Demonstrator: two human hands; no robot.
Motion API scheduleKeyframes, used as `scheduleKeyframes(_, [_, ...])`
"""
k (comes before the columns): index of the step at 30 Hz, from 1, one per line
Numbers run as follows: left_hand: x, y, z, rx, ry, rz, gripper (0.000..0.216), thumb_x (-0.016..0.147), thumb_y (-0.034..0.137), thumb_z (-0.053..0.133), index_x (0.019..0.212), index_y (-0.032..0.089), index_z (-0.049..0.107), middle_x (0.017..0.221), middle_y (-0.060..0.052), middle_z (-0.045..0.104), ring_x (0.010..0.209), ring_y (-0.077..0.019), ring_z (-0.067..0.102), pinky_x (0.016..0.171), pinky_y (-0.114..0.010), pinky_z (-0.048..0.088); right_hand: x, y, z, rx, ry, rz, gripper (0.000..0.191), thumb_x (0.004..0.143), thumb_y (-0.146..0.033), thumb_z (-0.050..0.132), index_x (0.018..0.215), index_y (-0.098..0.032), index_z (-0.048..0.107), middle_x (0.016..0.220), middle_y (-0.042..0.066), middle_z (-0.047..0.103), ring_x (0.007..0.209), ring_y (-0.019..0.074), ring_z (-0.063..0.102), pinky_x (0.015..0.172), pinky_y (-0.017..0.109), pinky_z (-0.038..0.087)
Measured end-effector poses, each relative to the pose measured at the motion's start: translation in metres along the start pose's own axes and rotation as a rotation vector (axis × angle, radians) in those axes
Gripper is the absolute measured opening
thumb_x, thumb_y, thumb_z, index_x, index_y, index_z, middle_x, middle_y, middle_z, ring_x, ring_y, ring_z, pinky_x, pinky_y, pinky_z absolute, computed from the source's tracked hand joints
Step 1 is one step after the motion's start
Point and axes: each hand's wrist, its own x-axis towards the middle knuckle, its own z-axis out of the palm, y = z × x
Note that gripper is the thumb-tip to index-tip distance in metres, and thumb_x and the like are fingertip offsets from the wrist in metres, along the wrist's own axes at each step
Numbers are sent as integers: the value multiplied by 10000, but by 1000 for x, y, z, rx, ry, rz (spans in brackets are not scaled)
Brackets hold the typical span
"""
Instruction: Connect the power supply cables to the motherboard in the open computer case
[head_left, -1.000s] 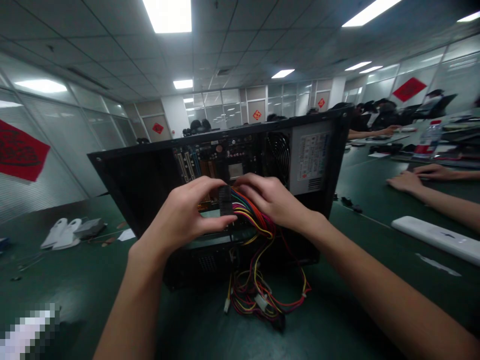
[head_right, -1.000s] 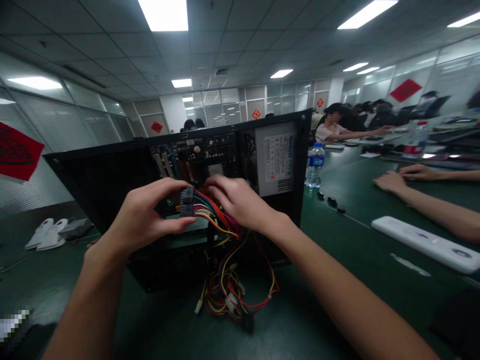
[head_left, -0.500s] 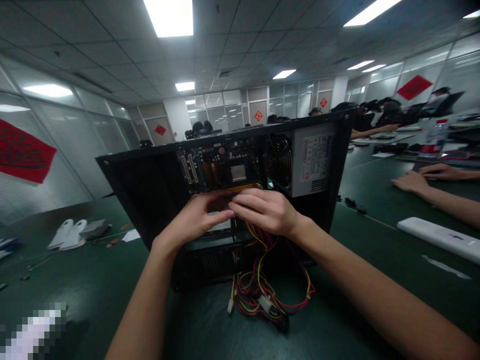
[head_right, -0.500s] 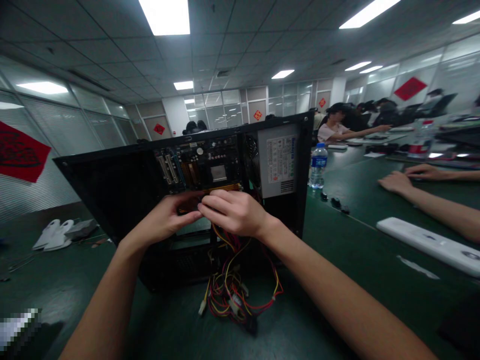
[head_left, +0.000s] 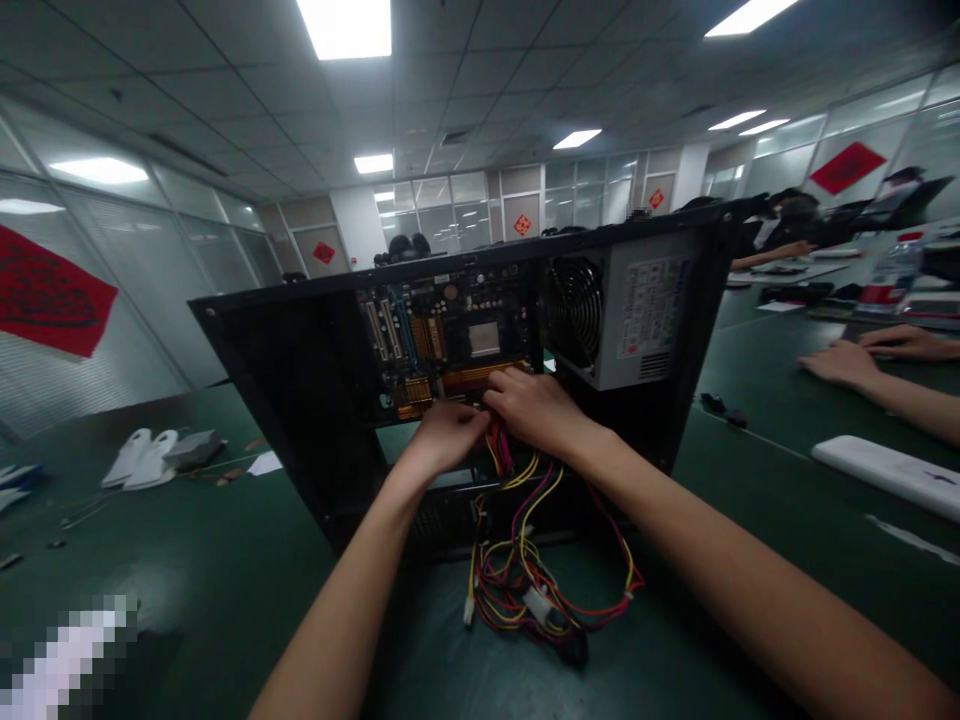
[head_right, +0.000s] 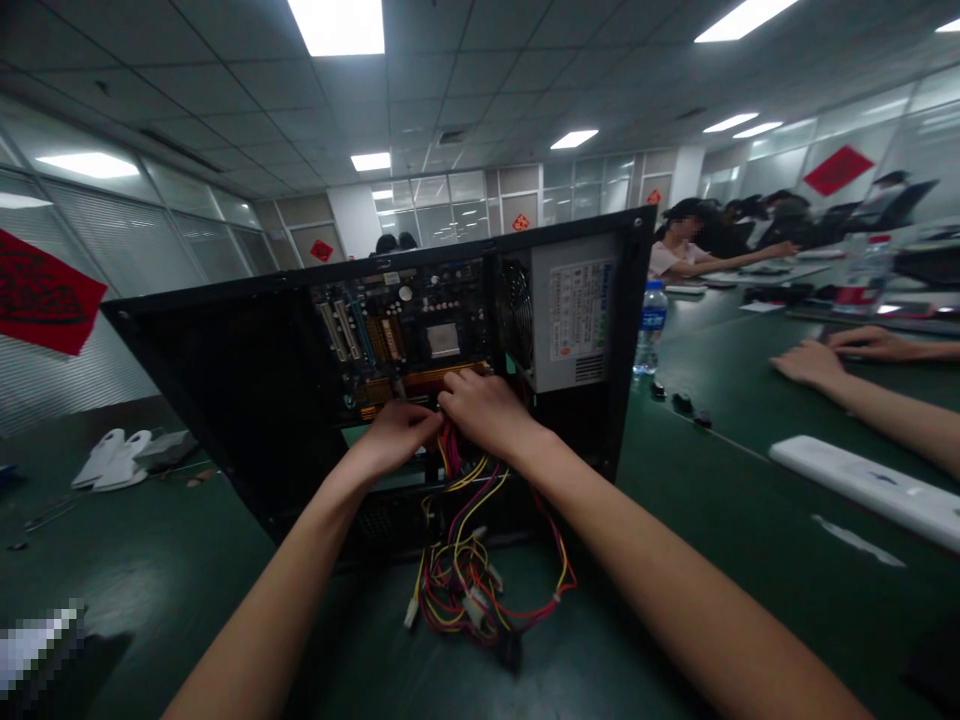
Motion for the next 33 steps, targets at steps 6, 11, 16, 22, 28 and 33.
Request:
scheduleKeyframes(6, [1,-7,3,205,86,-74,382,850,380,534,562,168,669,500,-7,560,573,-156,544,526,-260,276,0,2,4,15,-111,25,175,897,-184,564,1001,-143,698,1081,132,636,1022,267,591,651,304,436])
scheduleKeyframes(11, [2,-5,7,344,106,-46,361,855,364,525,618,188,733,523,-32,601,560,-169,532,548,-284,269,-1,3,5,40,-128,34,194,882,-190,583,1025,-138,702,1106,156,636,1033,257,586,666,289,450])
scheduleKeyframes(16, [3,-6,7,386,112,-70,380,871,415,517,700,197,777,573,-48,649,585,-178,551,559,-286,269,-2,2,4,47,-120,46,193,883,-189,576,1019,-133,700,1102,154,640,1032,262,591,657,295,454])
scheduleKeyframes(22, [1,-3,6,449,133,-70,376,887,422,519,732,205,783,658,-78,698,647,-212,610,576,-303,280,-2,2,4,52,-117,51,204,868,-164,560,1011,-130,702,1086,149,643,1013,261,591,644,310,455])
scheduleKeyframes(28, [-2,3,4,517,157,-83,353,883,416,519,776,220,793,749,-95,739,715,-224,653,589,-295,348,-2,3,4,68,-114,54,198,860,-159,562,998,-129,700,1076,135,646,1012,260,596,632,310,436])
scheduleKeyframes(33, [-2,5,5,566,133,-106,365,899,422,497,832,236,805,823,-92,762,776,-229,678,623,-295,397,-1,2,5,65,-132,61,183,872,-176,570,997,-134,698,1081,128,643,1020,257,598,621,300,421])
